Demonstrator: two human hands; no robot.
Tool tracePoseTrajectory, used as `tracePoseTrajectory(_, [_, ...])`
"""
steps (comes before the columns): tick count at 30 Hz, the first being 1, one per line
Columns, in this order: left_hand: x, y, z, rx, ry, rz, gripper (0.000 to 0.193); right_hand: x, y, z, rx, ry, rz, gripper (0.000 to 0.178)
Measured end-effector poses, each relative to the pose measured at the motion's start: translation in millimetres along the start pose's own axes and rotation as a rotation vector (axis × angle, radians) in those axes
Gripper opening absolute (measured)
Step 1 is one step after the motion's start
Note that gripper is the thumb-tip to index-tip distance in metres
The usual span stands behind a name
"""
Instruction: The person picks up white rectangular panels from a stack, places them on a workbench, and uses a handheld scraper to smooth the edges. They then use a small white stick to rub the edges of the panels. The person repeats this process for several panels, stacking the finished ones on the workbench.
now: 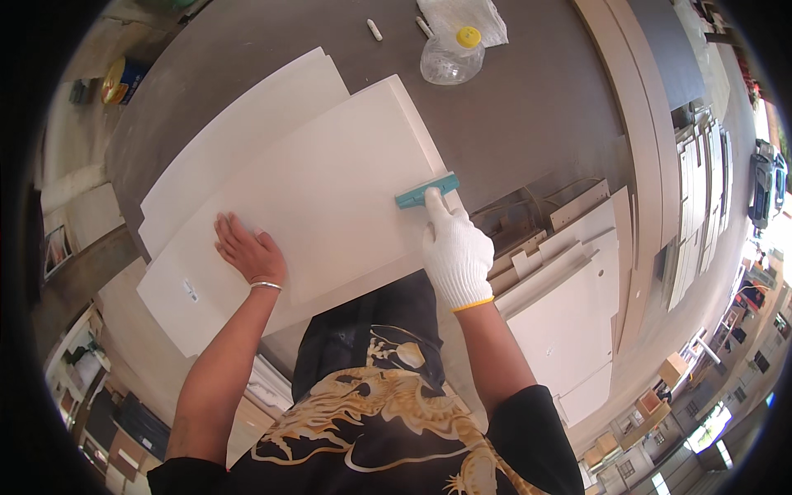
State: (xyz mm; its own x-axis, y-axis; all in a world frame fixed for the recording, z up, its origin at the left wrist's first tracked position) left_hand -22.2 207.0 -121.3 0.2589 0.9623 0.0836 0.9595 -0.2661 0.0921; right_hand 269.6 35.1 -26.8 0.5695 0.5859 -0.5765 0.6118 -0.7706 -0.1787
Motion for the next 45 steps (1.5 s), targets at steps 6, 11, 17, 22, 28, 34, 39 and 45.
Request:
tracePoseTrajectory(6, [-1,1,-2,-0.017,-0.014,0.0,0.067,40,-17,-17,-0.037,0.172,-0.185,0.047])
tracePoseTrajectory(11, [0,1,-4,-0.036,-0.032,0.003,0.07,43,-16,-20,-0.051,0.016,-0.096,0.05])
tracePoseTrajectory(17, [0,1,-4,-0.04,-0.049,-0.007,0.07,62,-26,-32,-0.029,0.229,-0.303,0.049])
tracePoseTrajectory(22, [-1,0,-3,-0.047,-0.043,-0.008,0.07,52,-25,-37,-0.072,0.071,-0.206,0.049])
tracePoseTrajectory(28, [-1,0,-4,-0.027,-0.038,-0.004,0.07,87,-37,-49,-0.043,0.239,-0.373,0.048])
tracePoseTrajectory(34, [-1,2,-7,-0.048,-0.001,0.015,0.068,85,-36,-49,-0.06,0.117,-0.304,0.047])
tracePoseTrajectory(39, [0,1,-6,-0.045,0.001,0.016,0.068,110,-44,-52,-0.061,0.174,-0.376,0.047])
tracePoseTrajectory(45, [-2,1,-7,-0.061,-0.017,-0.003,0.068,112,-50,-63,-0.087,0.082,-0.338,0.046])
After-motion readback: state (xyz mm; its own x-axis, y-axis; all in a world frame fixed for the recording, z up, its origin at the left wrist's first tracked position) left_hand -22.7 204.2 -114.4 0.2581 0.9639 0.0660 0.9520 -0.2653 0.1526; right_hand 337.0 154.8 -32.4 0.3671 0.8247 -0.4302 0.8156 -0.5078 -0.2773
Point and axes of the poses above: each hand's wrist, its own x-axis towards the middle knuckle, its own z-axis out of the palm, y = z × x, the point moved 3 cm from there along x, towards the middle knuckle, and after that the axes turned 6 degrees about -z, right-handed, at the moved point
